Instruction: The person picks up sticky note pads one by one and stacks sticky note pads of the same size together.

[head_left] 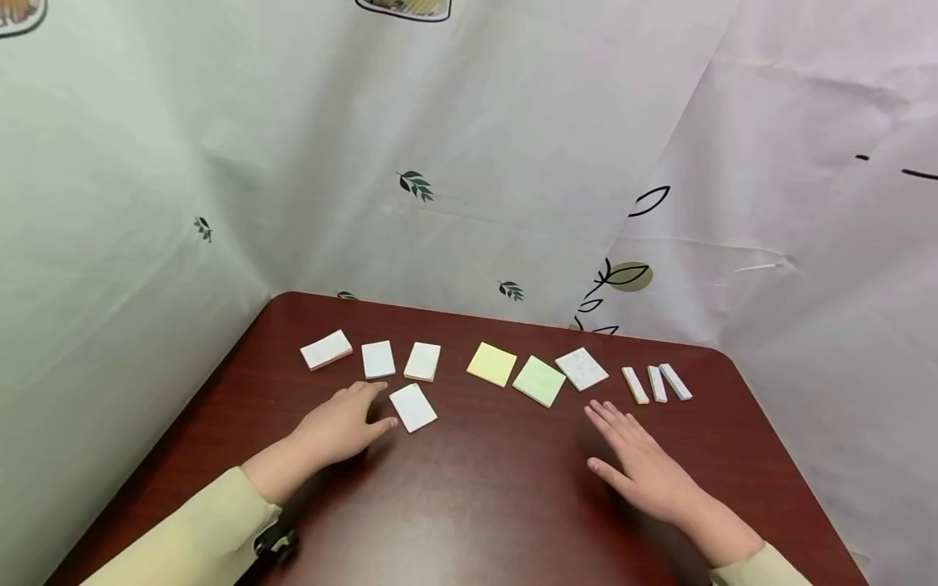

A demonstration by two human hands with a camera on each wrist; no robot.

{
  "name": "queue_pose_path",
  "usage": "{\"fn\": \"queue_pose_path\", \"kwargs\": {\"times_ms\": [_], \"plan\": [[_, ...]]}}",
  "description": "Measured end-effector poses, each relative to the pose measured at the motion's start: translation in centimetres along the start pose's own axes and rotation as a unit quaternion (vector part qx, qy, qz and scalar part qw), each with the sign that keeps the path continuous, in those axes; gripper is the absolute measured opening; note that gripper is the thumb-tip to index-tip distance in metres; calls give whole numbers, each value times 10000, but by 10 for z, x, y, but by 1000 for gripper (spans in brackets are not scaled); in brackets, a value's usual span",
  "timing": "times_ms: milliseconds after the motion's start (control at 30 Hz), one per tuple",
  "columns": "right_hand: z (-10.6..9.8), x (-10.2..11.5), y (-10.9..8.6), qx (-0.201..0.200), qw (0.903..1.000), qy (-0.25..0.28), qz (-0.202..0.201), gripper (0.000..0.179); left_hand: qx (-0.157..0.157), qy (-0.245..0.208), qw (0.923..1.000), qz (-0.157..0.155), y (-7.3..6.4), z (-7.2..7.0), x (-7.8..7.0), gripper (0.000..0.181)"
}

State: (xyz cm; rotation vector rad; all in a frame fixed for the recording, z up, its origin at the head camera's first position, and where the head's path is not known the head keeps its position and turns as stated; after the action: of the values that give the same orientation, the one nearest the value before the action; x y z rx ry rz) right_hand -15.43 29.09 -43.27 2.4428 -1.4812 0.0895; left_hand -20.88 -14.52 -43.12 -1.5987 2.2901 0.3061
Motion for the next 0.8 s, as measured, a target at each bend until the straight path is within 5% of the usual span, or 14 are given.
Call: {"fn": "queue_pose_path", "kwargs": {"times_ms": [333, 800], "plan": [[-3, -1, 0, 131, 9999, 10, 88, 70, 664, 460, 9959, -399, 27, 12, -10, 82], [-8, 2, -4, -66, 9999, -107, 43, 65, 581, 966, 9936, -94, 38, 21, -20, 74]]}}
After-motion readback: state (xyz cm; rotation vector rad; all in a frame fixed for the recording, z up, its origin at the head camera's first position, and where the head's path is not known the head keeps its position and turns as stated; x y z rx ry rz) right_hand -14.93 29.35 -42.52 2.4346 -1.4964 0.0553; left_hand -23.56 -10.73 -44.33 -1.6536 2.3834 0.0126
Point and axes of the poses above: each hand's wrist, its own y-axis towards the middle knuckle, its own z-axis out of the palm, x = y × z, the point moved 3 cm from there along y, towards the middle knuckle, and after that the axes turned 5 degrees about z, right-handed, at the moved point
